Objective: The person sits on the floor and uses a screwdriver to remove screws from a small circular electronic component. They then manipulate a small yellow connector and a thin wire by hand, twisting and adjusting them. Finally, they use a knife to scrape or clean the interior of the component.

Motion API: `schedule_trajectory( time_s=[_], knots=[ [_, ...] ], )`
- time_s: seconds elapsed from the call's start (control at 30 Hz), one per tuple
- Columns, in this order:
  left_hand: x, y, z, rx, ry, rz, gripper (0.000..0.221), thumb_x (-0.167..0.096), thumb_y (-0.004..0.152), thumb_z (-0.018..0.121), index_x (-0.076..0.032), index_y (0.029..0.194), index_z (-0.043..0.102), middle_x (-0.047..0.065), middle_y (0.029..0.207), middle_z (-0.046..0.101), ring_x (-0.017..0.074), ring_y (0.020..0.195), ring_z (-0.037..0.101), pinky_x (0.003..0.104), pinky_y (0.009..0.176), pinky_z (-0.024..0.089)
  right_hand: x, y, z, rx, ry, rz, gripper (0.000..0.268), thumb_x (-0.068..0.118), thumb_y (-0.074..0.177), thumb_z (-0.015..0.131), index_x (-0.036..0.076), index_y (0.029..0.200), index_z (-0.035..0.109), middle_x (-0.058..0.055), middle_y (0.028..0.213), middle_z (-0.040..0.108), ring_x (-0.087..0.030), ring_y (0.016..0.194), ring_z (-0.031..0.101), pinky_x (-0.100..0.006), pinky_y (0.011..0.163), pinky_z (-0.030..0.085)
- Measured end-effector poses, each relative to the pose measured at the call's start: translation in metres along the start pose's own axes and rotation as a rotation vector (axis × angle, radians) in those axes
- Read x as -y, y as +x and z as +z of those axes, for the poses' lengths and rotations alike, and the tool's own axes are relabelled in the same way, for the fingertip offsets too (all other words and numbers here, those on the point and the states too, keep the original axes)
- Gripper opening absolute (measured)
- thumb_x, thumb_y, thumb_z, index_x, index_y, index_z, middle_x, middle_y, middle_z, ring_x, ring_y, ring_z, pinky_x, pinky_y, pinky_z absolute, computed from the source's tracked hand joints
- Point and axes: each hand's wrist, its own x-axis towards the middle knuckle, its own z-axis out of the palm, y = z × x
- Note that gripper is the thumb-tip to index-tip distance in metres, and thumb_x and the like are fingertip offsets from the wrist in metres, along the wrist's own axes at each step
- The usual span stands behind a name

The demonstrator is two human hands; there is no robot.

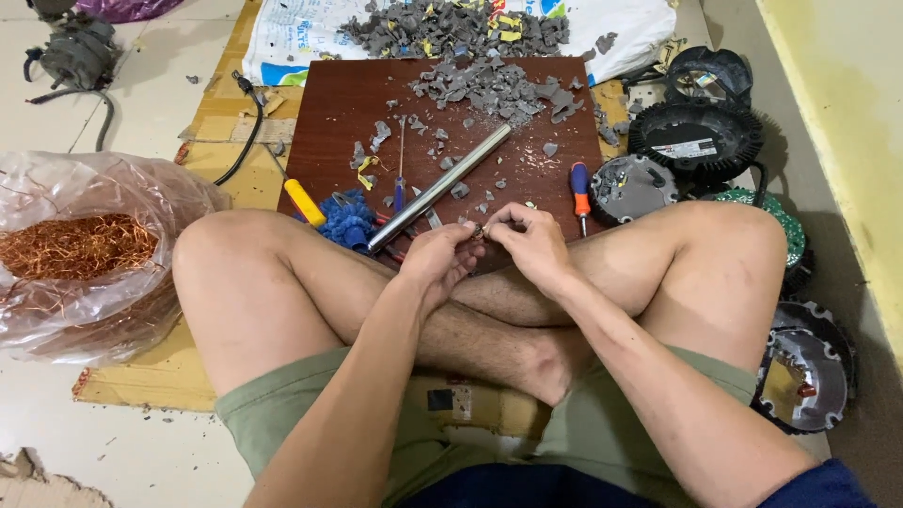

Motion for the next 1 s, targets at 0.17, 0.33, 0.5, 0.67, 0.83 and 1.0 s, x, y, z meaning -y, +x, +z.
schedule_trajectory(
  time_s=[0.17, 0.33, 0.5, 0.67, 0.83, 1.0],
  knots=[
    [-0.008, -0.015, 0.005, 0.039, -0.017, -0.066, 0.025, -0.020, 0.099, 0.069, -0.007, 0.121, 0.067, 0.010, 0.099, 0.069, 0.0212, 0.086, 0.076, 0.026, 0.076, 0.061, 0.002, 0.002, 0.003, -0.012, 0.260, 0.006, 0.012, 0.027, 0.086, 0.068, 0.022, 0.089, 0.079, -0.005, 0.084, 0.075, -0.021, 0.079, 0.071, -0.034, 0.071, 0.053],
    [-0.014, -0.026, 0.006, 0.053, -0.067, -0.081, 0.022, -0.016, 0.097, 0.069, -0.008, 0.117, 0.067, 0.009, 0.099, 0.068, 0.0214, 0.088, 0.075, 0.026, 0.079, 0.060, 0.004, 0.005, -0.005, -0.020, 0.634, 0.122, 0.008, 0.016, 0.087, 0.067, 0.008, 0.086, 0.070, -0.009, 0.080, 0.073, -0.017, 0.067, 0.068, -0.026, 0.059, 0.048],
    [-0.011, -0.025, 0.004, 0.089, 0.001, -0.051, 0.031, -0.023, 0.099, 0.066, -0.012, 0.128, 0.070, 0.006, 0.104, 0.068, 0.0185, 0.086, 0.074, 0.024, 0.066, 0.056, -0.008, 0.013, 0.000, -0.069, 0.589, 0.120, 0.026, 0.030, 0.100, 0.071, 0.007, 0.089, 0.075, -0.013, 0.084, 0.076, -0.021, 0.078, 0.074, -0.030, 0.065, 0.056],
    [0.001, -0.007, -0.001, 0.059, 0.078, 0.024, 0.037, -0.031, 0.094, 0.078, -0.016, 0.126, 0.066, 0.005, 0.106, 0.070, 0.0150, 0.084, 0.075, 0.023, 0.062, 0.055, 0.003, 0.000, -0.008, 0.080, 0.424, -0.002, 0.023, 0.026, 0.088, 0.082, 0.015, 0.108, 0.084, -0.011, 0.083, 0.074, -0.017, 0.080, 0.070, -0.031, 0.068, 0.060],
    [-0.002, -0.013, 0.005, 0.047, 0.146, 0.025, 0.035, -0.036, 0.095, 0.077, -0.019, 0.122, 0.063, -0.002, 0.108, 0.069, 0.0134, 0.088, 0.076, 0.024, 0.070, 0.054, -0.010, 0.006, 0.001, 0.122, 0.530, -0.042, 0.020, 0.016, 0.088, 0.080, 0.008, 0.106, 0.082, -0.009, 0.078, 0.074, -0.014, 0.074, 0.072, -0.023, 0.063, 0.057],
    [-0.006, -0.018, 0.004, 0.010, -0.008, -0.010, 0.037, -0.030, 0.096, 0.076, -0.016, 0.128, 0.062, 0.003, 0.108, 0.062, 0.0234, 0.101, 0.076, 0.028, 0.077, 0.057, -0.011, 0.007, 0.003, 0.107, 0.641, 0.019, 0.013, 0.014, 0.094, 0.076, 0.006, 0.105, 0.078, -0.009, 0.086, 0.071, -0.017, 0.079, 0.071, -0.025, 0.066, 0.057]
  ],
)
